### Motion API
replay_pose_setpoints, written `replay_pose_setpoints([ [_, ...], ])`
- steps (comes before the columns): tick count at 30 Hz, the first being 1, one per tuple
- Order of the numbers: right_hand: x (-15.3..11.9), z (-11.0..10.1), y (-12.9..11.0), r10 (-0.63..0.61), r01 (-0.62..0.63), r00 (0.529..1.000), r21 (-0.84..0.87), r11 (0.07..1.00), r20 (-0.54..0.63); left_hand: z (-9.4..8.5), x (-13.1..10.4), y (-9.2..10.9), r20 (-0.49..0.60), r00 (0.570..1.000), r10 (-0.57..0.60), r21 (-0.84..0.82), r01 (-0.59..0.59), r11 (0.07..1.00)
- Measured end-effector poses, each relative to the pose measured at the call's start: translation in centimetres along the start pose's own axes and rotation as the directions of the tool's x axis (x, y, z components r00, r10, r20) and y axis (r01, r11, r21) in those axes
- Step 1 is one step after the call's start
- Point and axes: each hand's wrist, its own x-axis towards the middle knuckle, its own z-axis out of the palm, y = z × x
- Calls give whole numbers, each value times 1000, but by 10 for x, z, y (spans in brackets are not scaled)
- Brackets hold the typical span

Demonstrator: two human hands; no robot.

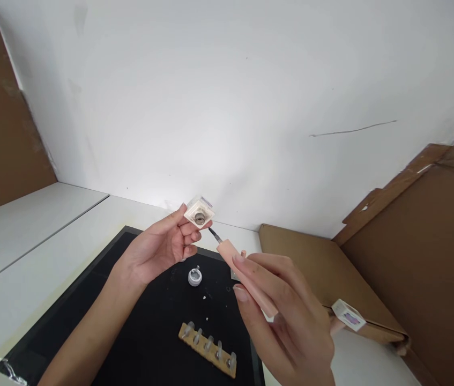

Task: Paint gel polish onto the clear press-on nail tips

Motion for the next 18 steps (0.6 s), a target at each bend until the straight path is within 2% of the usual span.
replay_pose_setpoints([
  [8,0,1,0,-11,11,1000,25,1000,17,-1,0,1,6,995,103,100,-103,990],
  [12,0,1,-1,31,-31,999,10,999,41,0,-2,-1,14,989,148,151,-148,977],
  [18,0,2,0,35,-36,999,7,999,32,4,-6,-1,-9,951,309,291,-293,911],
])
